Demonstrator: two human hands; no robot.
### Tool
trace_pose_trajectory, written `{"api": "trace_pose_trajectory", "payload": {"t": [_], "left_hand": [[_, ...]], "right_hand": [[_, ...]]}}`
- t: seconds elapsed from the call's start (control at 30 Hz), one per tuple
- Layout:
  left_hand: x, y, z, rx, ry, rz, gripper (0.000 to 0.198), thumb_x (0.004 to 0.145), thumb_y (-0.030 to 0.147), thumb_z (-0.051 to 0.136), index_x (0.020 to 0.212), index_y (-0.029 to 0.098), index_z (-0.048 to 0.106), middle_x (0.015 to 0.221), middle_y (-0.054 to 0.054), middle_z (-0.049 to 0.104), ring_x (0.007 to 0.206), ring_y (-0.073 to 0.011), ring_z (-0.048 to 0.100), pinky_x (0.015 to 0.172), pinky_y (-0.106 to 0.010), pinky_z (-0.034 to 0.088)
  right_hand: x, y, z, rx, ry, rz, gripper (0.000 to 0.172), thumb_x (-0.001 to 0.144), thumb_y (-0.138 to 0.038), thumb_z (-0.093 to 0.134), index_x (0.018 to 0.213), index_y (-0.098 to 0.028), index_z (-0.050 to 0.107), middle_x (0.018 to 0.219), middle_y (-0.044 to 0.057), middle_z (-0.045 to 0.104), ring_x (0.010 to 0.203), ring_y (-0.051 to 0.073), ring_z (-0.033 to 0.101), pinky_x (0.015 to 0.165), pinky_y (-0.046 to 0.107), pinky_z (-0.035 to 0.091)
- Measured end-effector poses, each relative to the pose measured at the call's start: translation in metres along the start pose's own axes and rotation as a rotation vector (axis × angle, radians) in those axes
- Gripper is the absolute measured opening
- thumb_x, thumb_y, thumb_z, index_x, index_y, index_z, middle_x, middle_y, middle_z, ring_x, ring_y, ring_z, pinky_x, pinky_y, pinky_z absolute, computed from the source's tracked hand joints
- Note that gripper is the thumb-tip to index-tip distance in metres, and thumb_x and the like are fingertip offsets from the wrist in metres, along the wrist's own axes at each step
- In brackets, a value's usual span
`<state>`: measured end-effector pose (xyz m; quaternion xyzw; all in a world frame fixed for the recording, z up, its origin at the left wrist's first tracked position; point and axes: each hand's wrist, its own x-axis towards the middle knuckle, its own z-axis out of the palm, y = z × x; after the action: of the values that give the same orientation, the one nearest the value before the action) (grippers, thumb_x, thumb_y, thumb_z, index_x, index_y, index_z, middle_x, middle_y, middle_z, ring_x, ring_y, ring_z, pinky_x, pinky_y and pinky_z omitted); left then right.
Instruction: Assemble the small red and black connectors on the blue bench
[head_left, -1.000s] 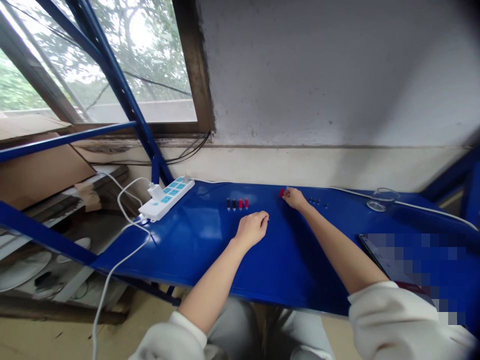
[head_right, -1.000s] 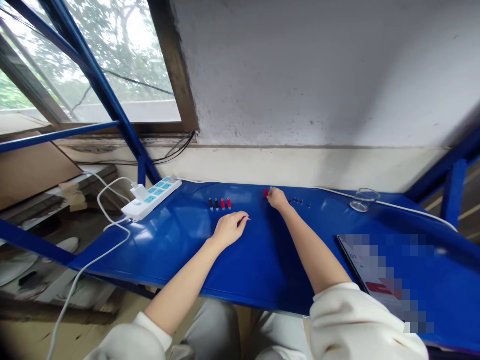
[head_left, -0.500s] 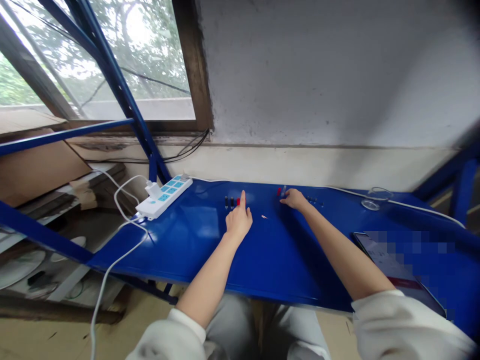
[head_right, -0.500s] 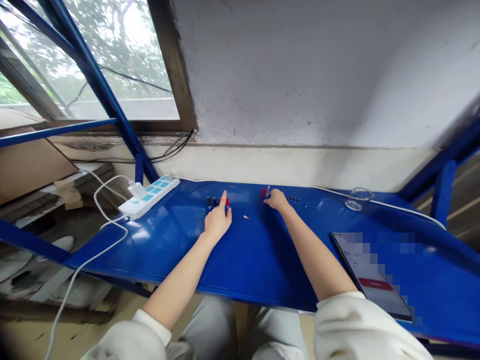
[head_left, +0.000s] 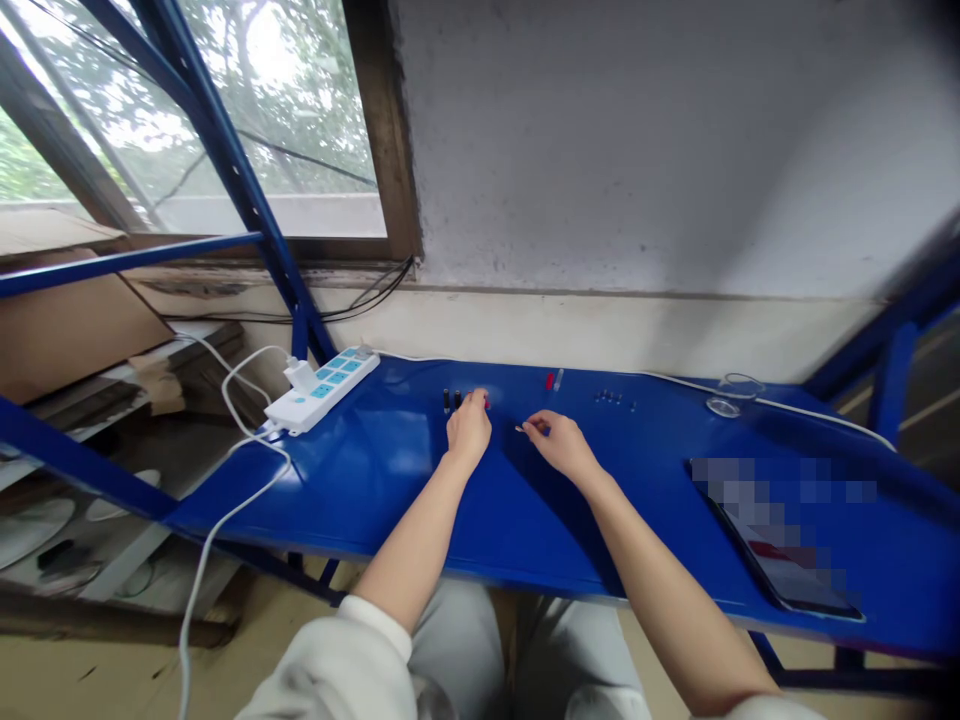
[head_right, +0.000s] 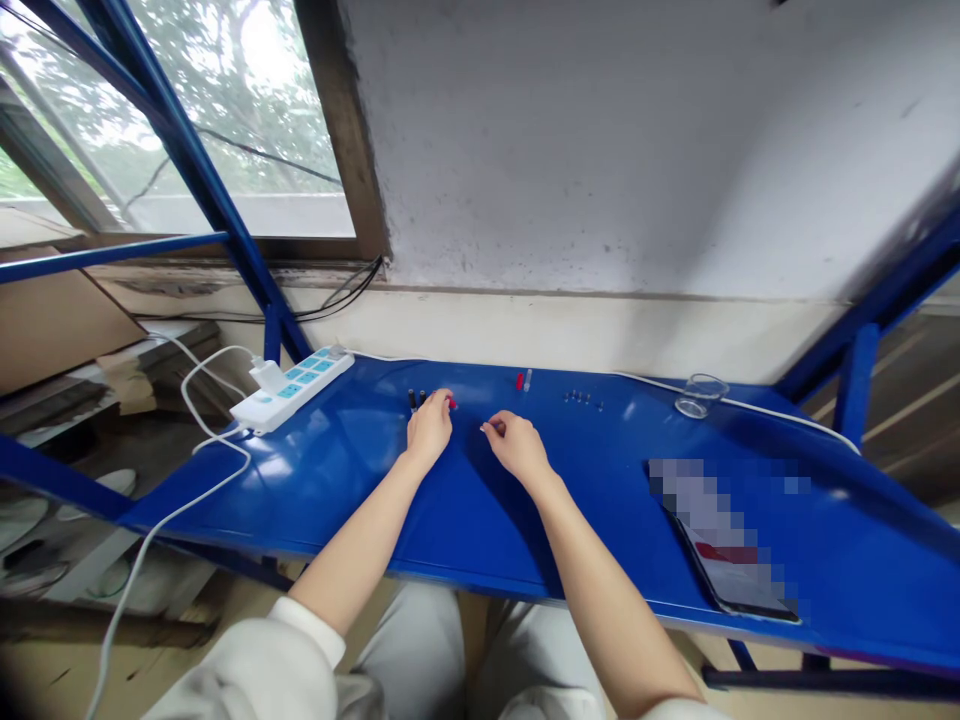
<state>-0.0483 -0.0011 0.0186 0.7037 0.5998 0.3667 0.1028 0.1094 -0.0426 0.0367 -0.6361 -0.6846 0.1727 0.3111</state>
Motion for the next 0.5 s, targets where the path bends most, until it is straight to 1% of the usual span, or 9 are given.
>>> {"api": "trace_pose_trajectory", "payload": {"t": [0.03,0.1,0.2,0.27,0.37,0.5], "left_hand": [[0.000,0.000,0.002,-0.082,0.004,0.016,0.027,0.085,0.019,0.035,0.104,0.021,0.054,0.092,-0.008,0.063,0.080,-0.0170,0.061,0.072,-0.028,0.046],[-0.001,0.001,0.005,-0.293,-0.017,0.022,0.023,0.086,0.020,0.035,0.100,0.020,0.053,0.082,-0.004,0.063,0.067,-0.0124,0.060,0.064,-0.024,0.046],[-0.005,0.008,0.007,-0.656,-0.104,-0.010,0.022,0.086,0.028,0.038,0.100,0.017,0.049,0.082,-0.003,0.063,0.043,-0.0050,0.050,0.047,-0.019,0.042],[-0.008,0.014,0.006,-0.845,-0.165,-0.021,0.024,0.084,0.033,0.041,0.099,0.015,0.048,0.083,-0.004,0.062,0.038,-0.0030,0.047,0.042,-0.018,0.040],[-0.012,0.022,0.003,-0.986,-0.227,-0.016,0.027,0.082,0.035,0.046,0.099,0.014,0.048,0.084,-0.006,0.063,0.039,-0.0034,0.049,0.042,-0.018,0.041],[-0.015,0.025,0.001,-1.006,-0.277,-0.010,0.030,0.081,0.038,0.047,0.100,0.014,0.047,0.087,-0.007,0.063,0.039,-0.0034,0.050,0.041,-0.018,0.042]], "right_hand": [[0.000,0.002,0.002,0.026,0.020,0.000,0.013,0.076,-0.032,0.049,0.076,-0.022,0.058,0.073,0.004,0.065,0.070,0.017,0.060,0.059,0.025,0.039],[0.001,0.006,0.004,0.078,0.070,0.015,0.016,0.079,-0.034,0.046,0.075,-0.021,0.055,0.072,0.005,0.064,0.067,0.017,0.059,0.059,0.025,0.039],[0.002,0.008,0.004,0.186,0.114,0.073,0.030,0.083,-0.045,0.035,0.074,-0.021,0.050,0.067,0.004,0.061,0.058,0.015,0.056,0.055,0.025,0.039],[0.003,0.009,0.003,0.271,0.118,0.085,0.038,0.084,-0.052,0.028,0.073,-0.021,0.048,0.063,0.003,0.059,0.053,0.014,0.054,0.053,0.025,0.038],[0.002,0.008,0.005,0.380,0.123,0.014,0.046,0.084,-0.057,0.024,0.068,-0.020,0.046,0.059,0.002,0.055,0.051,0.013,0.051,0.051,0.023,0.038],[0.003,0.009,0.008,0.456,0.134,-0.080,0.047,0.083,-0.059,0.028,0.061,-0.020,0.044,0.053,-0.001,0.048,0.047,0.010,0.045,0.049,0.022,0.037]]}}
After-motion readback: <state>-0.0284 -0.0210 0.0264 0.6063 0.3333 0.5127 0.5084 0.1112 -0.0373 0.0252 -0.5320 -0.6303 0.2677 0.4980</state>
